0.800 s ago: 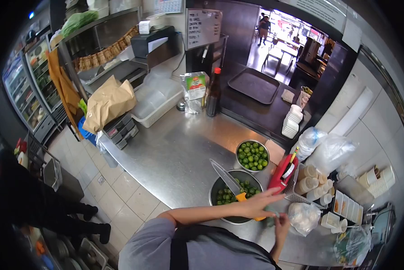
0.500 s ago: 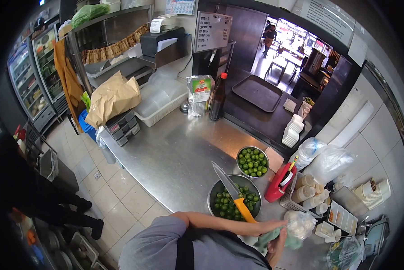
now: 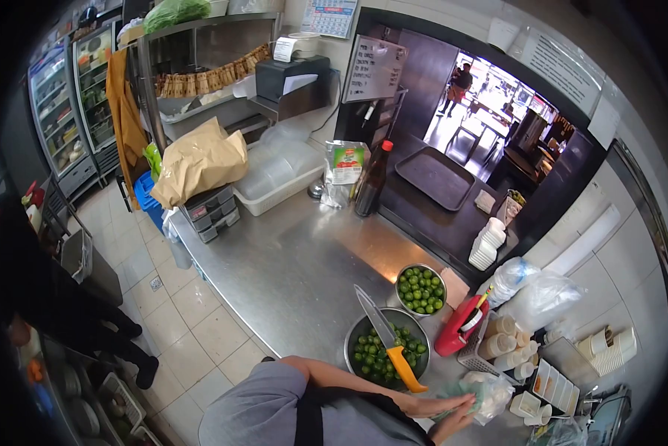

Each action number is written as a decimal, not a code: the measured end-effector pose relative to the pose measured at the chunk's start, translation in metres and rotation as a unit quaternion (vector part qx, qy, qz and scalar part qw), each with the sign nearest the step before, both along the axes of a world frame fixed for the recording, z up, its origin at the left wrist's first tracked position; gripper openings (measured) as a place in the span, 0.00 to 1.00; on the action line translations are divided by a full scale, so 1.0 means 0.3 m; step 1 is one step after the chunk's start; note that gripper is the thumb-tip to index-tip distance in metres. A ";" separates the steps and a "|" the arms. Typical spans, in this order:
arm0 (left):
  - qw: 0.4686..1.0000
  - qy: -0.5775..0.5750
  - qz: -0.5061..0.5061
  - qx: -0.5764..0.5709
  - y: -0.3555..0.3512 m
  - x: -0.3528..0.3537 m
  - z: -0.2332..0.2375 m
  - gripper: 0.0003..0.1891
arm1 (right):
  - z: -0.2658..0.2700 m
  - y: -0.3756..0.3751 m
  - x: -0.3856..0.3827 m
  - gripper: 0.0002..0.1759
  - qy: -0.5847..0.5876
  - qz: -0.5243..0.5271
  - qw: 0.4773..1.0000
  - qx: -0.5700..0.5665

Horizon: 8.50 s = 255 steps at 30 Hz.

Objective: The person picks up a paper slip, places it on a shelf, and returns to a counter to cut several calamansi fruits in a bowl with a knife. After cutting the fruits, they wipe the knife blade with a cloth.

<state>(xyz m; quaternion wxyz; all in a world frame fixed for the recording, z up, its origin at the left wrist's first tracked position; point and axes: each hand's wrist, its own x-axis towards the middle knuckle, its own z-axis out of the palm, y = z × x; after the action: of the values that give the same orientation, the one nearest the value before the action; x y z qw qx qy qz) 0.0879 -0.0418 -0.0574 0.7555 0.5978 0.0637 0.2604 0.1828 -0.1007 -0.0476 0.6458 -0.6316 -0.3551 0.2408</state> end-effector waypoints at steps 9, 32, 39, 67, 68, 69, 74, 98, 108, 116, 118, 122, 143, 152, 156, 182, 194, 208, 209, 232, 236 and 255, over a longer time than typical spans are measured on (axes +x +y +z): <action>0.988 0.083 -0.059 0.112 0.020 -0.567 0.238 0.26 | -0.056 0.175 0.046 0.33 -0.410 0.021 0.874 -0.259; 0.782 0.168 0.599 -0.033 -0.256 -1.928 0.293 0.18 | 1.045 1.710 -2.435 0.24 -0.346 0.469 0.799 0.149; 0.631 0.003 0.769 0.101 -0.147 -1.949 0.322 0.32 | 0.965 1.039 -2.144 0.07 -0.261 0.673 0.588 0.364; 0.687 0.001 0.702 -0.187 0.016 -0.808 0.324 0.19 | 1.394 1.550 0.550 0.20 -0.200 -0.171 0.923 0.280; 0.684 -0.022 0.706 -0.184 0.006 -0.803 0.318 0.20 | 1.397 1.572 0.580 0.21 -0.176 -0.156 0.936 0.263; 0.681 -0.045 0.709 -0.180 -0.001 -0.799 0.315 0.20 | 1.405 1.582 0.591 0.23 -0.152 -0.141 0.947 0.245; 0.685 -0.070 0.710 -0.149 -0.031 -0.806 0.307 0.16 | 1.511 1.712 0.679 0.25 -0.086 -0.004 0.951 0.296; 0.397 0.076 0.890 0.211 -0.736 -1.565 0.556 0.31 | 1.235 0.137 -1.614 0.15 -0.467 0.776 0.196 0.376; 0.166 0.166 0.938 0.257 -1.069 -1.853 0.537 0.48 | 1.053 -0.331 -2.424 0.14 -0.205 0.836 -0.020 0.509; 0.353 0.239 0.902 0.064 -1.053 -2.315 0.515 0.26 | 1.201 -0.163 -3.242 0.20 -0.290 0.442 0.318 0.787; 0.400 0.301 0.864 0.048 -1.036 -2.457 0.531 0.26 | 1.210 -0.085 -3.408 0.25 -0.309 0.405 0.345 0.789; 0.449 0.445 0.770 0.087 -1.004 -2.732 0.591 0.26 | 1.244 -0.015 -3.743 0.21 -0.260 0.434 0.381 0.774; -0.022 0.084 0.993 0.082 -1.481 -4.026 0.508 0.11 | 1.063 -0.772 -4.820 0.10 -0.251 0.733 -0.330 0.540; -0.033 0.228 0.973 0.029 -1.603 -4.361 0.570 0.23 | 1.174 -1.302 -5.589 0.19 0.048 0.774 -0.196 0.600; -0.093 0.296 0.950 -0.044 -1.653 -4.434 0.581 0.11 | 1.321 -1.723 -5.811 0.22 0.221 0.824 -0.157 0.497; -0.742 0.053 0.590 -0.314 -1.339 -4.584 0.428 0.09 | 2.147 -3.076 -5.778 0.19 0.500 0.849 -0.168 0.022; -0.631 0.381 0.537 -0.409 -1.312 -4.292 0.375 0.13 | 1.304 -1.892 -5.372 0.19 0.417 0.659 -0.461 0.423; -0.763 0.205 0.349 -0.504 -0.623 -3.591 0.386 0.14 | 1.228 -1.178 -4.114 0.18 0.481 0.281 -0.757 0.342; -0.769 0.194 0.342 -0.503 -0.588 -3.557 0.380 0.14 | 1.249 -1.155 -4.037 0.18 0.488 0.279 -0.761 0.325; -0.828 -0.038 0.135 -0.543 -0.371 -2.317 0.406 0.15 | 0.736 -0.755 -1.823 0.23 -0.137 -0.131 -0.916 -0.354; -0.853 -0.147 0.128 -0.485 -0.305 -2.164 0.340 0.16 | 0.555 -0.627 -1.609 0.22 -0.241 -0.160 -0.869 -0.402; -0.988 0.084 -0.126 -0.007 -0.104 -1.100 0.465 0.53 | 0.297 -0.105 -1.243 0.52 0.304 -0.107 -0.911 -0.256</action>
<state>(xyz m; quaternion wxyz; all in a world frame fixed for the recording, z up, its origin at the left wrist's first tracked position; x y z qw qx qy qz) -0.2420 -0.0729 0.0821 0.7153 0.5662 0.0728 0.4031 -0.1902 -0.1323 0.0413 0.6165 -0.4456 -0.6491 0.0051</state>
